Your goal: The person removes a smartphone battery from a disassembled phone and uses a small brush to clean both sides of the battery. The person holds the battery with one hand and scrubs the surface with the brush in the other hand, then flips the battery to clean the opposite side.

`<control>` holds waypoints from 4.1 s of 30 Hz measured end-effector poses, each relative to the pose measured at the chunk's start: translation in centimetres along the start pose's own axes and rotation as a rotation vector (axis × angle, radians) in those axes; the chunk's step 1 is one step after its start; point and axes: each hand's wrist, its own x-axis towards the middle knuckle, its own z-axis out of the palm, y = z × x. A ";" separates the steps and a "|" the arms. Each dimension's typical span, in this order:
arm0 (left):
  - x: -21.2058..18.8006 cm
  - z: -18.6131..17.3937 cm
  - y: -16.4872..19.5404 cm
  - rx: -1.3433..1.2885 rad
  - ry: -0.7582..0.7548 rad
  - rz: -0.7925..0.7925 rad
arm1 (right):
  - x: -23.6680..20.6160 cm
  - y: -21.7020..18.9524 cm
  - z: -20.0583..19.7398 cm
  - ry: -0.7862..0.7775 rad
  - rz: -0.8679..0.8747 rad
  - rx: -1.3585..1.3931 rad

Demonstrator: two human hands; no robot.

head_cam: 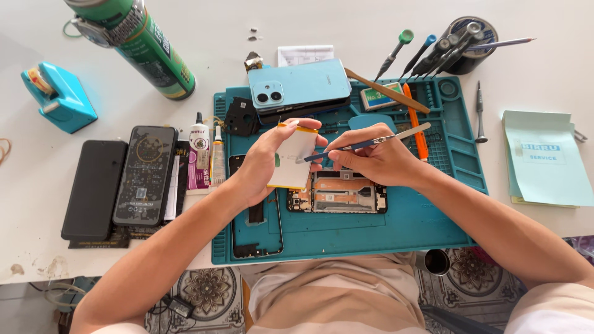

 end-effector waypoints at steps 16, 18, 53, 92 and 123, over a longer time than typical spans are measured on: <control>0.0 0.2 -0.1 -0.016 0.010 0.001 | -0.1 0.2 0.1 -0.034 -0.019 0.093; 0.1 0.1 -0.1 -0.032 -0.014 0.024 | -0.1 0.1 0.1 -0.040 -0.027 0.076; -0.6 -1.2 -0.7 -0.022 -0.156 0.132 | -0.2 -1.6 1.0 0.003 -0.159 -0.130; -0.1 -1.7 -1.3 -0.012 -0.166 0.117 | -0.1 -2.2 0.9 0.058 -0.202 -0.159; -0.6 -1.5 -0.1 0.005 -0.243 0.094 | -0.4 -2.2 0.4 0.002 -0.205 -0.165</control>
